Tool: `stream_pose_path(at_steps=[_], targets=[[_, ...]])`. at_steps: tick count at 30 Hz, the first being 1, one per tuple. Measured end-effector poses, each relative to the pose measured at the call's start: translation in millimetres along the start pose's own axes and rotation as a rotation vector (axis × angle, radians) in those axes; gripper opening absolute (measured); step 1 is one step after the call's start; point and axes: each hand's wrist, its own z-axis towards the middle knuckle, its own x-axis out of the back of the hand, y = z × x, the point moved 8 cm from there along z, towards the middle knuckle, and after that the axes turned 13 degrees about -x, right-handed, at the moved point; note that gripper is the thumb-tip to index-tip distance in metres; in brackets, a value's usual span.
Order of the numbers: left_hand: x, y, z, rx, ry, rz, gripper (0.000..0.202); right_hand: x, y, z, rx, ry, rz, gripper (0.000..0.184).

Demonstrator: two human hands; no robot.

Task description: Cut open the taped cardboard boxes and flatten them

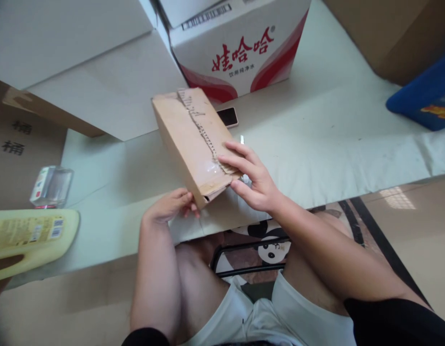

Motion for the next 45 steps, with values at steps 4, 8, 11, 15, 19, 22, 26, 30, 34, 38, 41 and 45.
stream_pose_path(at_steps=[4, 8, 11, 15, 19, 22, 26, 30, 34, 38, 41, 45], targets=[[-8.1, -3.3, 0.0, 0.088, -0.134, 0.117, 0.057, -1.2, -0.2, -0.6, 0.000, -0.024, 0.018, 0.045], [-9.2, -4.5, -4.0, 0.117, -0.147, 0.150, 0.044, -7.0, 0.4, 0.1, -0.008, -0.036, 0.007, 0.040], [4.5, -1.7, -7.6, 0.058, 0.000, 0.183, 0.035, -13.2, -1.9, -0.2, 0.016, -0.041, -0.027, 0.038], [50.1, 14.4, -12.1, -0.232, 0.540, 0.162, 0.031, -23.6, -4.1, -0.6, 0.013, -0.058, -0.050, 0.037], [86.2, 30.8, -31.5, -0.722, 1.015, 0.058, 0.054, -37.5, -10.7, -1.9, 0.045, -0.152, 0.007, 0.036], [89.0, 40.4, -40.3, -0.991, 1.058, 0.077, 0.068, -45.2, -13.9, -2.7, 0.047, -0.235, 0.046, 0.030], [84.3, 43.2, -40.4, -0.990, 1.017, 0.057, 0.067, -48.7, -14.3, -3.6, 0.037, -0.272, 0.067, 0.028], [80.1, 48.1, -43.6, -0.980, 1.052, 0.018, 0.057, -52.1, -13.4, -5.7, 0.022, -0.275, 0.042, 0.029], [81.3, 47.9, -44.3, -0.939, 1.102, 0.011, 0.050, -40.8, -10.8, -4.6, -0.022, -0.182, 0.017, 0.035], [84.0, 44.5, -43.8, -0.930, 1.087, 0.012, 0.052, -3.6, 19.0, 1.6, -0.328, 0.093, -0.263, 0.028], [86.0, 41.7, -44.2, -0.917, 1.092, 0.008, 0.052, 8.5, 46.1, 1.0, -0.579, 0.066, -0.605, 0.035], [86.2, 41.8, -44.1, -0.913, 1.111, -0.015, 0.052, -2.6, 70.3, -8.4, -0.755, -0.246, -0.906, 0.047]])
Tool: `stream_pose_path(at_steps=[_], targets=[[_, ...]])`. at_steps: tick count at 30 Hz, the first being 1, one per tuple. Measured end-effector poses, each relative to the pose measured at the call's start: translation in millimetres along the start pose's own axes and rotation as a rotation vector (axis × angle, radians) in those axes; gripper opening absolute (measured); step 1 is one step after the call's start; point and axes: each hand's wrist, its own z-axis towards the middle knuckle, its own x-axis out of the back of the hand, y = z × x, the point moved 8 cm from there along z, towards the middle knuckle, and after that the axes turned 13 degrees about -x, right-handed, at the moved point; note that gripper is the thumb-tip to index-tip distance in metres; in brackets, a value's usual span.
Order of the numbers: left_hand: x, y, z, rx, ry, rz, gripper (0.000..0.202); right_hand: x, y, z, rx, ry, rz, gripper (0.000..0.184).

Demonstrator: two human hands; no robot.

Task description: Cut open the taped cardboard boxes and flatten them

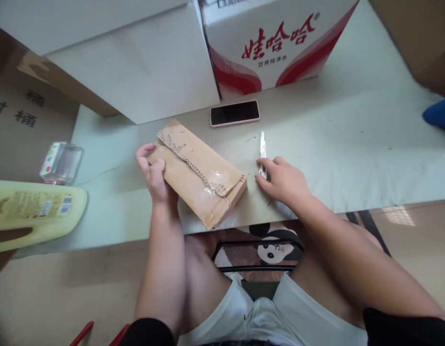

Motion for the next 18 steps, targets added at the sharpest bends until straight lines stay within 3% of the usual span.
stream_pose_path(at_steps=[3, 10, 14, 18], targets=[[-1.1, 3.1, 0.5, -0.005, 0.008, -0.008, 0.053, -2.8, 1.1, -1.3, 0.000, -0.013, -0.067, 0.038], [6.0, 6.5, 0.0, -0.036, 0.006, 0.051, 0.052, 12.0, 11.9, 3.0, 0.043, 0.139, 0.174, 0.031], [3.8, 5.8, -0.7, -0.048, 0.005, 0.046, 0.051, 6.3, 17.1, 5.5, 0.053, 0.060, 0.236, 0.031], [1.2, 12.9, -3.0, -0.048, 0.078, 0.010, 0.042, 1.4, 7.5, -3.7, 0.185, -0.051, 0.259, 0.048]])
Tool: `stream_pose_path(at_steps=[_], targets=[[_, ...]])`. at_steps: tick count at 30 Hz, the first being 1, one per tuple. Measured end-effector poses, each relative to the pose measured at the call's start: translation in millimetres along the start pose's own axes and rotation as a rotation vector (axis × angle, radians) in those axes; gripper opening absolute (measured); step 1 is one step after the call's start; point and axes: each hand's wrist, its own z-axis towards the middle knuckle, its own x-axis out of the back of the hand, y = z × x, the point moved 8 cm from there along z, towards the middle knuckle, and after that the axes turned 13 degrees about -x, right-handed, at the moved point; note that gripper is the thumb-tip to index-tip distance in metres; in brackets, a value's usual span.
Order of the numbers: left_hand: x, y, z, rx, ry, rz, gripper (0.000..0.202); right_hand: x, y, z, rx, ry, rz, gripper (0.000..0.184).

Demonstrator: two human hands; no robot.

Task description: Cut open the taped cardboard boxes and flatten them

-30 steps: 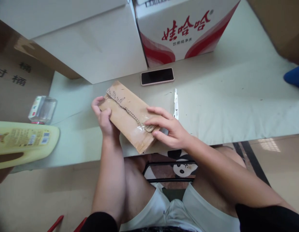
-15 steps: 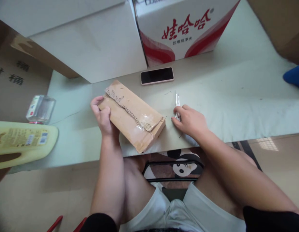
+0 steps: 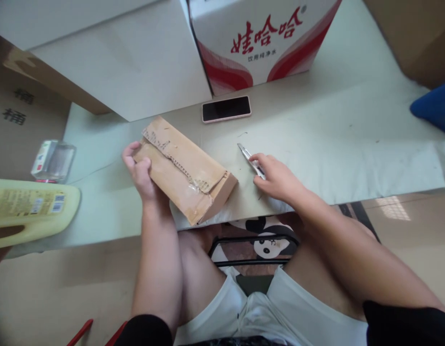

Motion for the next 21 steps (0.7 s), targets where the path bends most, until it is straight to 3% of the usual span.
stream_pose_path(at_steps=[3, 5, 9, 12, 16, 21], targets=[[0.0, 4.2, -2.7, -0.004, 0.029, 0.003, 0.044, -3.9, -2.3, -6.9, -0.003, -0.116, -0.010, 0.054], [-0.3, 3.8, -5.1, -0.002, 0.014, 0.016, 0.047, 2.2, -3.2, -11.0, -0.004, -0.118, 0.042, 0.049], [-3.4, 2.0, -10.4, 0.013, -0.026, 0.000, 0.048, 31.6, -15.2, -24.3, 0.189, 0.066, 0.230, 0.040], [-6.1, 3.7, -12.8, 0.040, -0.004, -0.026, 0.045, 44.4, -22.9, -36.7, 0.334, 0.128, 0.300, 0.038], [-8.6, 8.3, -14.2, 0.063, 0.052, -0.084, 0.048, 61.8, -28.6, -50.8, 0.454, 0.217, 0.378, 0.024], [-17.5, 14.9, -18.2, 0.042, 0.011, -0.146, 0.048, 76.8, -33.3, -68.3, 0.545, 0.332, 0.449, 0.006]])
